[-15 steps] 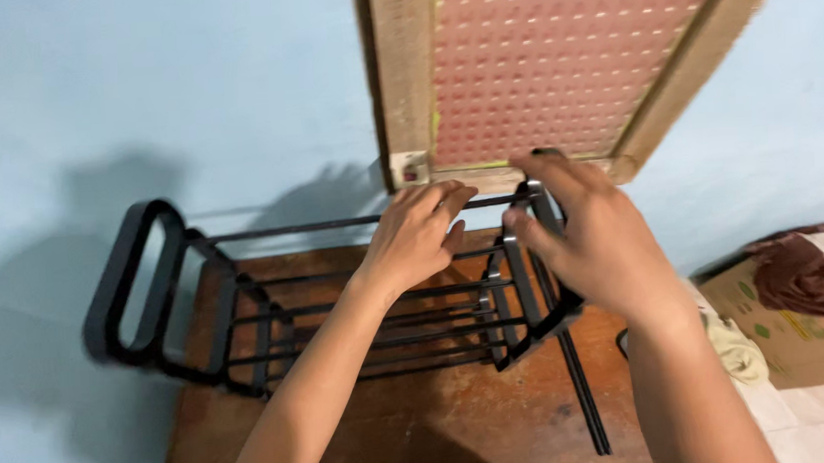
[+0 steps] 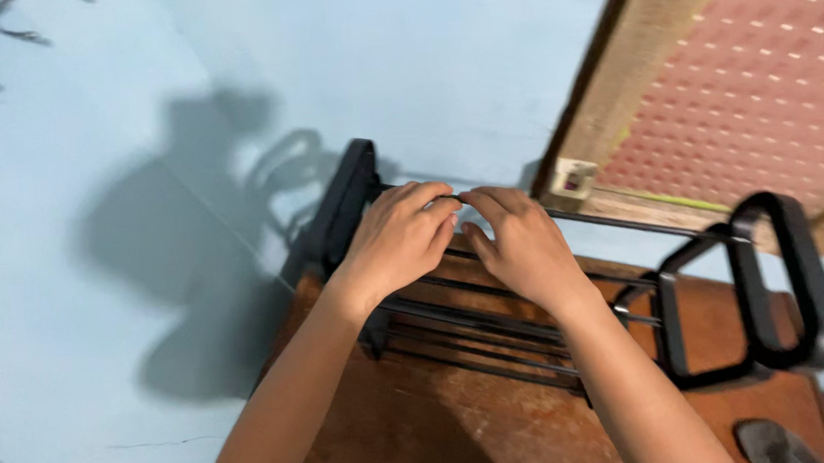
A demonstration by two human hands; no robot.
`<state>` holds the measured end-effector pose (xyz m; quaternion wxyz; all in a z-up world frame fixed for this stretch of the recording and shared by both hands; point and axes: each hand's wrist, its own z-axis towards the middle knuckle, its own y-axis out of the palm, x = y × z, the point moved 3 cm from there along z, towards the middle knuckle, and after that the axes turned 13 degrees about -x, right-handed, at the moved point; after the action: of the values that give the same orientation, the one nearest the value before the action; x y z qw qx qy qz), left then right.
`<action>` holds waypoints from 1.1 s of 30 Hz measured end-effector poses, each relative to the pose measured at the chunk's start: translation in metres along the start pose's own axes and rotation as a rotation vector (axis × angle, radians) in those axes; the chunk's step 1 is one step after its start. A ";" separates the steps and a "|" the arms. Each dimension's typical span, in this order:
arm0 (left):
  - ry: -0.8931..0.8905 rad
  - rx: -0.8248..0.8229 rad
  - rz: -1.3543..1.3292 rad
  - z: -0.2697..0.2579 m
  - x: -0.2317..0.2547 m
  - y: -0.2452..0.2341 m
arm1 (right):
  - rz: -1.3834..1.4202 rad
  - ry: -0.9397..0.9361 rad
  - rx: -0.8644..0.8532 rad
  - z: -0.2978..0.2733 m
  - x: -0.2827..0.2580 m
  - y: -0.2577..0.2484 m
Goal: The person assembles a black metal shoe rack by inserting multiple thin rods into slots on the side frames. The person repeatedly picks up rods from a wooden table and slides them into the rack, then removes and reinserts them several times. The task continues with the rack remaining on the table throughout.
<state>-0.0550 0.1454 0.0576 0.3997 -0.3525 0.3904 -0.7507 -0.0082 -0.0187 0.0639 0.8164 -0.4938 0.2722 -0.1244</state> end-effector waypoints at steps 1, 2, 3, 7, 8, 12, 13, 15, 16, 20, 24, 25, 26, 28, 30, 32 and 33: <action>-0.019 -0.001 0.017 -0.005 -0.008 -0.012 | -0.021 -0.032 0.001 0.013 -0.002 0.008; -0.038 -0.001 0.033 -0.008 -0.016 -0.023 | -0.043 -0.065 0.003 0.026 -0.004 0.015; -0.093 -0.029 -0.022 -0.009 -0.025 -0.031 | -0.049 -0.023 -0.047 0.038 -0.003 0.024; -0.195 -0.116 -0.162 -0.010 -0.055 -0.051 | -0.129 0.022 -0.192 0.086 -0.007 0.056; -0.191 -0.133 -0.177 -0.008 -0.061 -0.052 | -0.162 0.004 -0.216 0.096 -0.007 0.063; -0.314 -0.204 -0.166 0.002 -0.091 -0.046 | -0.167 0.022 -0.280 0.119 0.000 0.094; -0.348 -0.222 -0.189 0.004 -0.099 -0.043 | -0.170 0.003 -0.264 0.121 0.002 0.100; -0.379 -0.245 -0.228 0.006 -0.111 -0.037 | -0.175 -0.023 -0.239 0.124 0.007 0.109; -0.375 -0.250 -0.245 0.006 -0.113 -0.034 | -0.176 -0.031 -0.230 0.125 0.010 0.112; -0.363 -0.272 -0.150 0.002 -0.113 -0.026 | -0.213 -0.168 -0.151 0.124 0.005 0.115; -0.321 -0.287 -0.086 0.003 -0.110 -0.027 | -0.201 -0.021 -0.328 0.124 0.009 0.113; -0.314 -0.288 -0.074 0.002 -0.109 -0.027 | -0.183 0.033 -0.383 0.123 0.011 0.114; -0.306 -0.289 -0.061 0.002 -0.108 -0.027 | -0.164 0.086 -0.438 0.124 0.013 0.116; -0.299 -0.286 -0.044 0.003 -0.108 -0.028 | -0.125 0.082 -0.489 0.131 0.020 0.114; -0.300 -0.295 -0.043 -0.001 -0.106 -0.026 | -0.005 0.094 -0.547 0.133 0.026 0.115; -0.305 -0.298 -0.045 -0.002 -0.106 -0.026 | 0.184 0.107 -0.593 0.140 0.031 0.114; -0.309 -0.300 -0.046 -0.002 -0.106 -0.026 | 0.225 0.093 -0.598 0.144 0.032 0.112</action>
<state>-0.0190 0.2481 0.0561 0.3806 -0.5279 0.4238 -0.6299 0.0922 0.1263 0.0080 0.6303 -0.6725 0.3867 0.0294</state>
